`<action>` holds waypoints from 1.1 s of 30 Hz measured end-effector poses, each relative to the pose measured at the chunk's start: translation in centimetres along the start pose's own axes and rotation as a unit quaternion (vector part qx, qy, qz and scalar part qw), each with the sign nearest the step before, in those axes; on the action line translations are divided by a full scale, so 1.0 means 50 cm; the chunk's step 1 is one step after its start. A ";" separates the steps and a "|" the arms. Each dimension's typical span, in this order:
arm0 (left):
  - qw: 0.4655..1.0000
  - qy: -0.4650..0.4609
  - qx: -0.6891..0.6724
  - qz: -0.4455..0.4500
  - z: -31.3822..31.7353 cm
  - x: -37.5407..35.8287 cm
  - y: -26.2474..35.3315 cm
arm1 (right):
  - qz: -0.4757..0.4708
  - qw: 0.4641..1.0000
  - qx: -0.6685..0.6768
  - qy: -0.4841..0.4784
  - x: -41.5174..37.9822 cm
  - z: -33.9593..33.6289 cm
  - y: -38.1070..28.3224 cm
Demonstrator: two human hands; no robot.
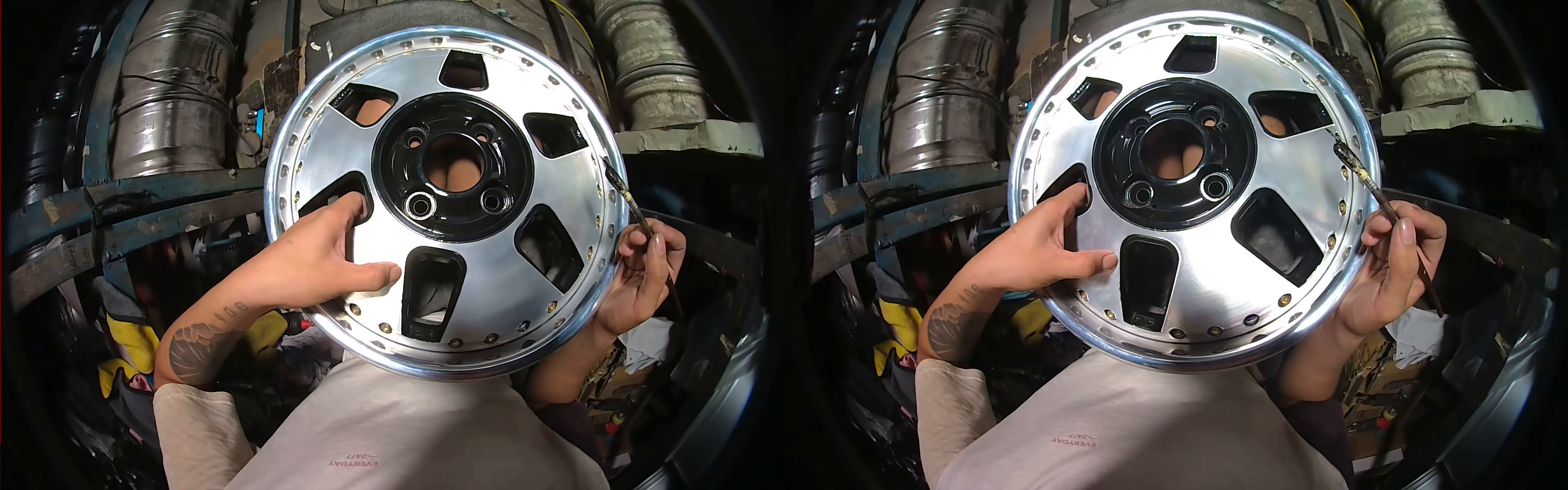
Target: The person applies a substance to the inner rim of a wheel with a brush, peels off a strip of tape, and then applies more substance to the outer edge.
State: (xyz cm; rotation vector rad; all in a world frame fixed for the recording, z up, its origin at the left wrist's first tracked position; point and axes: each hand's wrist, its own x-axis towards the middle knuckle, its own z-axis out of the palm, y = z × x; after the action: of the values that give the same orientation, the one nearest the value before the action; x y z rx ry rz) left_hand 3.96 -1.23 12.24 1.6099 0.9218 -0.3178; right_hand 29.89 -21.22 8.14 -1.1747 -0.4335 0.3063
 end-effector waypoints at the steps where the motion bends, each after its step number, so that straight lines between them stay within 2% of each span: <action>1: 1.000 0.001 0.005 -0.001 0.001 0.001 -0.001 | -0.001 1.000 0.003 -0.004 0.000 0.000 0.001; 19: 0.999 0.003 -0.015 -0.031 0.005 0.002 0.009 | 0.006 1.000 0.005 -0.004 0.001 0.000 -0.001; 24: 1.000 0.009 -0.018 -0.001 0.008 0.007 -0.001 | 0.001 1.000 -0.005 0.012 0.001 0.001 0.001; 33: 0.999 -0.007 -0.048 -0.008 0.005 0.004 0.002 | 0.001 1.000 0.005 -0.008 0.001 -0.005 0.000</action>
State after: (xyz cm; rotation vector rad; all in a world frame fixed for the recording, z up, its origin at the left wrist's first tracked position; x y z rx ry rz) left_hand 4.20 -1.39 12.11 1.5116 0.9259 -0.2905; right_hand 30.05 -21.39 8.06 -1.1637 -0.4433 0.3196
